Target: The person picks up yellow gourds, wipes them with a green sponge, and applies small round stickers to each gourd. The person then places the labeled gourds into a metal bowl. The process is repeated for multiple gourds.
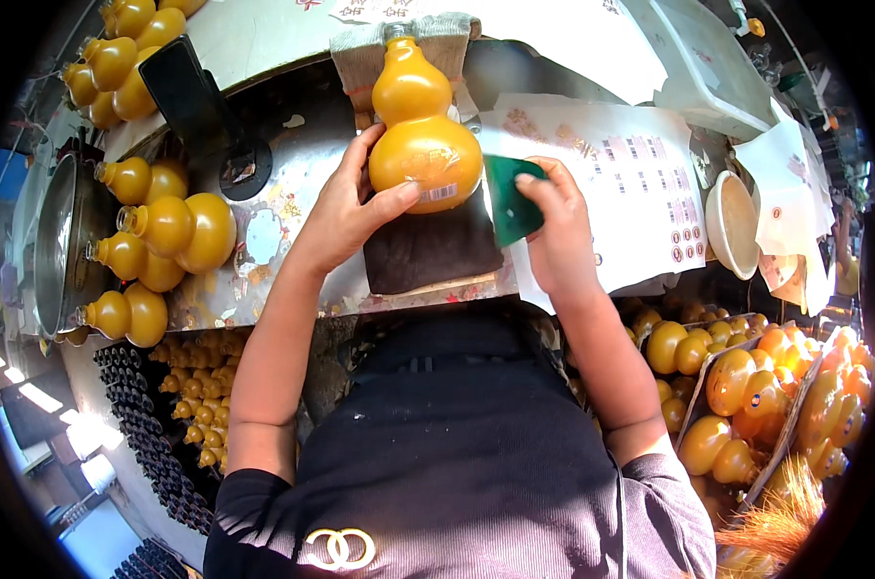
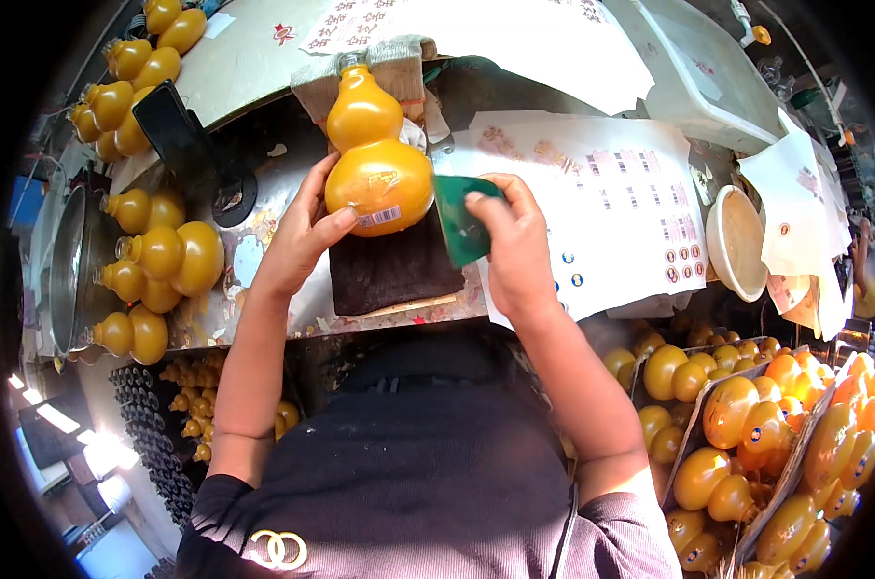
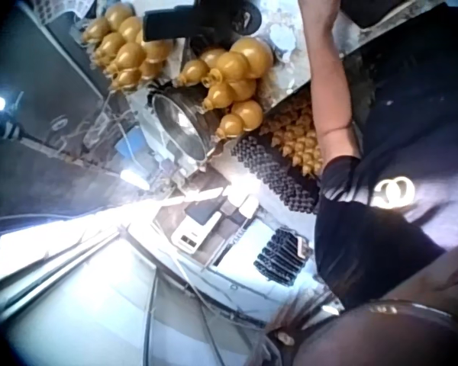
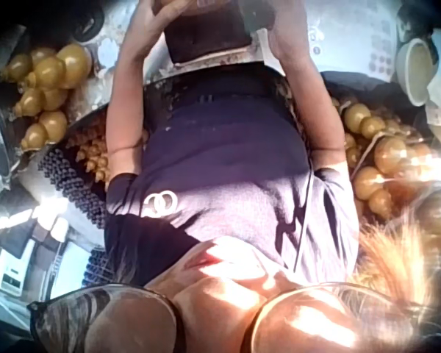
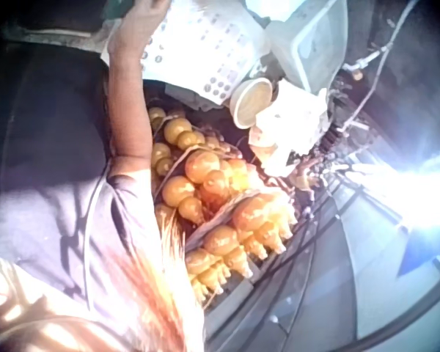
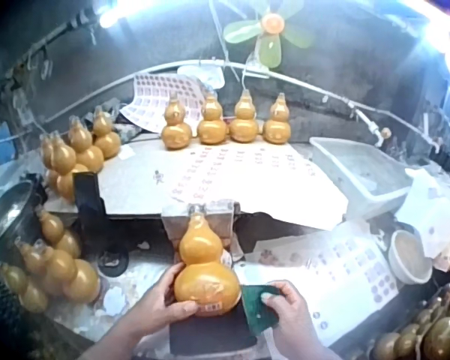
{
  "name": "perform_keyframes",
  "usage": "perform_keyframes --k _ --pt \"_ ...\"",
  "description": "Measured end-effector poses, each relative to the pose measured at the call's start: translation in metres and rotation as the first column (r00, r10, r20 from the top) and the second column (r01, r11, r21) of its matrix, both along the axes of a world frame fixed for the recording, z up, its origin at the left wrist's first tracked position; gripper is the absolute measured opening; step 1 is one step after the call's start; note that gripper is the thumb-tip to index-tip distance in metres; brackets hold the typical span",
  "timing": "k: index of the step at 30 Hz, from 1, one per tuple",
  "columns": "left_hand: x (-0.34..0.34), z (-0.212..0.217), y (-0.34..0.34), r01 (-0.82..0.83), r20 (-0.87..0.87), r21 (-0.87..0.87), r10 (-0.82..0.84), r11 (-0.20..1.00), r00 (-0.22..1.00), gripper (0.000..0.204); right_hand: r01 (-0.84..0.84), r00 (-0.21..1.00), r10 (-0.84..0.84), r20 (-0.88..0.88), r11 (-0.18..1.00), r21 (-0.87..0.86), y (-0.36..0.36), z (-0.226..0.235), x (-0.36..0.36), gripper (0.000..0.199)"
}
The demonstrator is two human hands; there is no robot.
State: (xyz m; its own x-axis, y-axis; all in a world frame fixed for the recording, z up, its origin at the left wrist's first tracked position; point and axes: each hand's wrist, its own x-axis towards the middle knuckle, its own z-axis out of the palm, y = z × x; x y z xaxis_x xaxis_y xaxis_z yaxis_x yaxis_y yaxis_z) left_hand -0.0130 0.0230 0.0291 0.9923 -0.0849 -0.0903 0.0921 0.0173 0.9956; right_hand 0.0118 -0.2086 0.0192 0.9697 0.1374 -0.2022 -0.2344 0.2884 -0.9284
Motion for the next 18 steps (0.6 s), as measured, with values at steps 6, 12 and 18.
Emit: perform_keyframes --k 6,12,18 --pt "0.006 0.001 -0.010 -0.111 -0.036 0.095 0.115 0.989 0.993 0.084 -0.291 0.922 0.386 0.026 0.737 -0.610 0.019 0.038 0.033 0.075" --pt "0.007 0.003 -0.010 -0.088 -0.093 -0.039 0.084 0.995 0.992 0.085 -0.408 0.829 0.559 0.034 0.646 -0.645 0.026 0.026 0.061 0.083" --pt "0.009 -0.004 -0.005 -0.063 -0.113 -0.073 0.055 0.995 0.992 0.082 -0.429 0.835 0.551 0.009 0.661 -0.615 0.027 0.023 0.061 0.075"
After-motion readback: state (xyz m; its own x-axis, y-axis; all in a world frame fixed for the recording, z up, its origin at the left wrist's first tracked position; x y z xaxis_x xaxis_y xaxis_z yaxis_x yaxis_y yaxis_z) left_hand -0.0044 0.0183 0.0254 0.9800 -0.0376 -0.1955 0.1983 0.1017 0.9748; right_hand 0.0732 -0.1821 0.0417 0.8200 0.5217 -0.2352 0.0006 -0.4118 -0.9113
